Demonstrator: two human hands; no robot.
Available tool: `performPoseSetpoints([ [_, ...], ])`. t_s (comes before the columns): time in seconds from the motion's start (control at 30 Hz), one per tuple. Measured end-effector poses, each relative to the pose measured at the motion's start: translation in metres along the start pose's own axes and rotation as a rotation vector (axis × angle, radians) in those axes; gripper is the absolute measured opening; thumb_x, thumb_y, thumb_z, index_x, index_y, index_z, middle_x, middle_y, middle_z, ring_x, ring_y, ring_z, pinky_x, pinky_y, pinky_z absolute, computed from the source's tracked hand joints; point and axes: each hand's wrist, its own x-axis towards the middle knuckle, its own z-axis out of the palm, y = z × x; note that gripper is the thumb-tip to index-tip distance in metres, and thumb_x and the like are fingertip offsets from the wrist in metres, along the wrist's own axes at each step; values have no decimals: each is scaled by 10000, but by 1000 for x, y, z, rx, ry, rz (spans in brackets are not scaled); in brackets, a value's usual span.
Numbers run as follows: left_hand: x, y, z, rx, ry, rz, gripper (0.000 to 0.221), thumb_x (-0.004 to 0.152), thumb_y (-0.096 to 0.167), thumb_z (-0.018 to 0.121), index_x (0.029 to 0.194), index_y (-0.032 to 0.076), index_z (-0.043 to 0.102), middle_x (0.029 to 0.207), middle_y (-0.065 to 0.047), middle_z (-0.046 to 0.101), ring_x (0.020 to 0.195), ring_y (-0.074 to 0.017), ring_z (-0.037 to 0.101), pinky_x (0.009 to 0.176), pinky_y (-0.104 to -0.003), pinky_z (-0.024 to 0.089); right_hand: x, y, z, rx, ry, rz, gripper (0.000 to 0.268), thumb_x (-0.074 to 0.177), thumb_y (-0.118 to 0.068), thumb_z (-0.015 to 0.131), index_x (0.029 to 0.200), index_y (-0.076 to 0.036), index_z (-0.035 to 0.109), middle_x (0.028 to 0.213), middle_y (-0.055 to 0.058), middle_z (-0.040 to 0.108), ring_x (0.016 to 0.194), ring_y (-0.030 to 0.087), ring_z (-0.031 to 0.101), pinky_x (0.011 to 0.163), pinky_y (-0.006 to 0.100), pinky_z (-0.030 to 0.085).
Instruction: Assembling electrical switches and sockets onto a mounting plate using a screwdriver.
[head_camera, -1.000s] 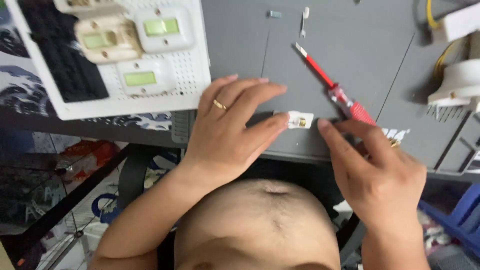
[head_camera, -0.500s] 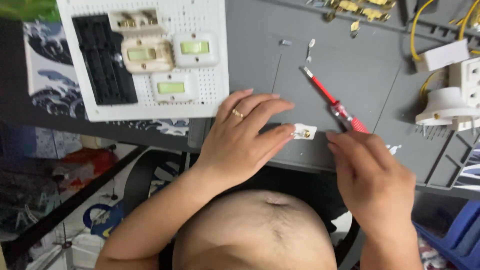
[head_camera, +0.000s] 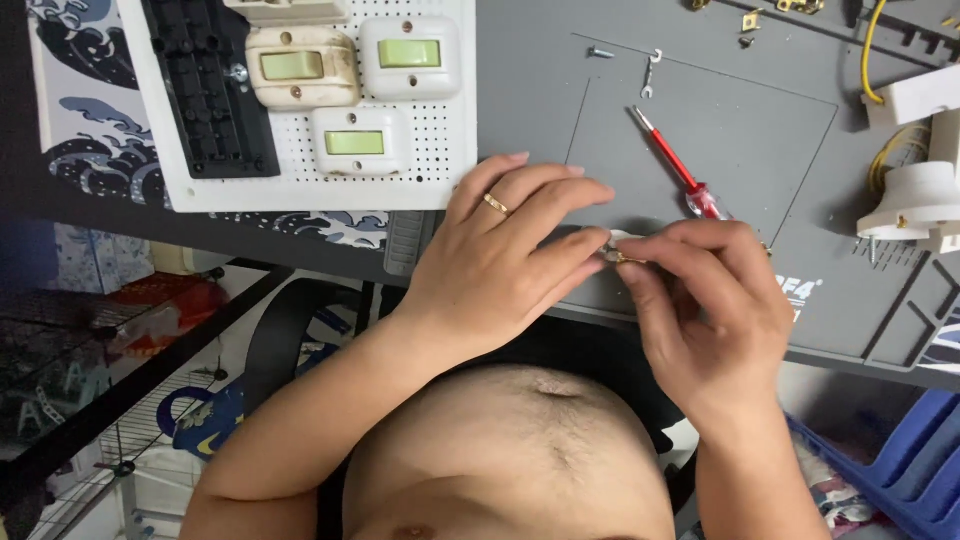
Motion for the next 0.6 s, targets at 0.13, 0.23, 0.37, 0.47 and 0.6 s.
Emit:
performPoseSetpoints([
  [0.13,-1,-1,-1,17,0,-1,212,1004,260,927,1030,157,744,1337,19,678,1292,-218,612,1196,-453,386,2,3,7,11,-5,-46,124,1034,101,812,1132,40,767,1078,172,616,748,193,554,675,285,469],
  [0.23,-1,-1,0,22,1,-3,243,994,271,945,1041,144,743,1341,14,682,1298,-219,603,1202,-454,388,4,2,7,8,-6,-44,103,1036,76,816,1122,36,775,1074,177,625,739,190,564,661,282,480],
  [0.37,-1,-3,0,45,-8,2,313,983,280,963,1199,143,785,1357,15,681,1307,-216,597,1204,-458,406,5,3,7,-9,-18,-52,99,1039,68,814,1122,28,779,1075,164,631,807,211,594,751,310,496],
  [0.47,-1,-3,0,62,-6,9,338,992,306,967,1216,143,775,1343,16,683,1299,-211,603,1202,-448,408,5,4,6,-28,-23,-56,101,1034,64,827,1114,21,783,1075,159,636,818,217,604,774,320,504],
  [0.6,-1,-4,1,66,-5,12,435,977,406,987,1237,141,761,1333,18,687,1296,-209,605,1196,-447,414,4,9,7,-62,-30,-72,93,1036,57,827,1110,20,786,1078,160,650,863,243,634,829,347,519],
])
